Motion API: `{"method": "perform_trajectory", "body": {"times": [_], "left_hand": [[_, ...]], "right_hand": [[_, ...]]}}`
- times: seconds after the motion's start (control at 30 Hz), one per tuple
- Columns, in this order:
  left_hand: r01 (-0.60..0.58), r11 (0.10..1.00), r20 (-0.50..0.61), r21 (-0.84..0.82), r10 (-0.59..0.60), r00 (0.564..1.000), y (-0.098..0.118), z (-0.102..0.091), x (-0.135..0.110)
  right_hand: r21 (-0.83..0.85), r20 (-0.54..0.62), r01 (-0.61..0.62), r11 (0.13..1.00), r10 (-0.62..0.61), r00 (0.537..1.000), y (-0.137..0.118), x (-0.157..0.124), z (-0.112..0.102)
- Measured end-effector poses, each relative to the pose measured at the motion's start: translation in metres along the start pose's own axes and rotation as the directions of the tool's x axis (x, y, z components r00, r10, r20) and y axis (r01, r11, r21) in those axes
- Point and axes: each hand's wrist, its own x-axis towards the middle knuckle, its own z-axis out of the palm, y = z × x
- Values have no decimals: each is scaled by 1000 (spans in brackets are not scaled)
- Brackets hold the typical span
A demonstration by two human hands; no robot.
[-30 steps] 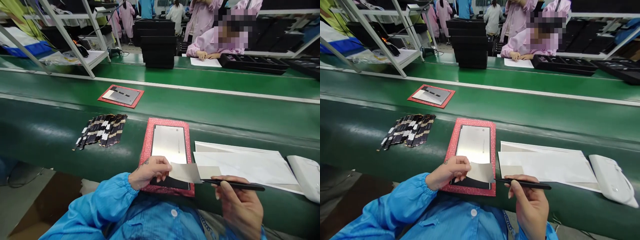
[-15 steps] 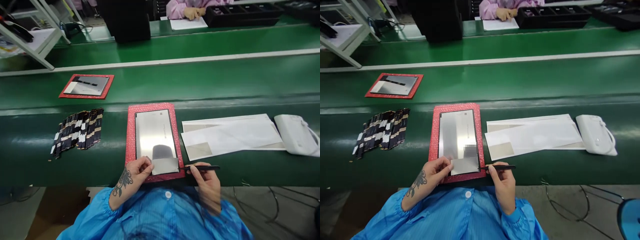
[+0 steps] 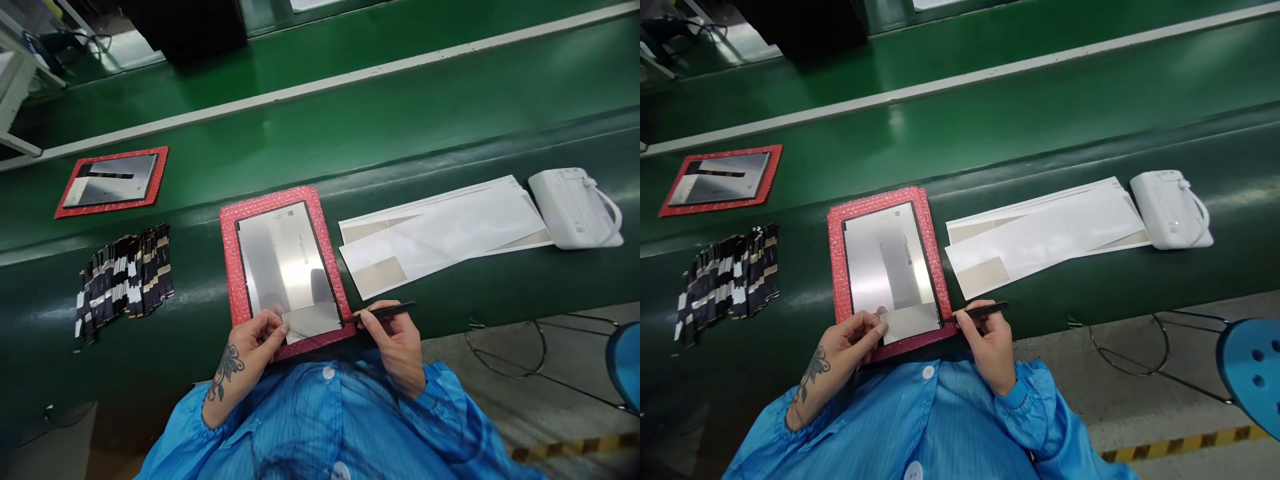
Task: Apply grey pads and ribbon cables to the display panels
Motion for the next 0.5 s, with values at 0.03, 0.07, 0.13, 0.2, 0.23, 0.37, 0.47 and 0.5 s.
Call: {"method": "perform_trajectory", "body": {"times": [0.03,0.07,0.13,0.2,0.23,0.37,0.47,0.5], "left_hand": [[-1,1000,-2,6,1,1000,0,0,0],[-2,1000,-4,9,2,1000,0,1,0],[-1,1000,-8,11,1,1000,0,1,-1],[-1,1000,-10,4,2,1000,0,1,-1],[-2,1000,-10,1,2,1000,0,1,-1],[-6,1000,-12,11,7,1000,-1,1,-1],[-15,999,-15,29,16,1000,-2,1,-1],[-18,999,-16,33,19,1000,-2,1,-1]], "right_hand": [[-3,2,3,1000,-3,1000,0,0,0],[-3,4,5,1000,-5,1000,0,0,0],[-3,7,4,1000,-4,1000,0,0,0],[-5,5,-3,1000,3,1000,-1,0,0],[-6,4,-6,1000,6,1000,-1,0,0],[-7,5,-10,1000,10,1000,-1,0,0],[-15,0,-9,1000,9,1000,-1,0,0],[-16,-2,-5,1000,5,1000,-1,0,0]]}}
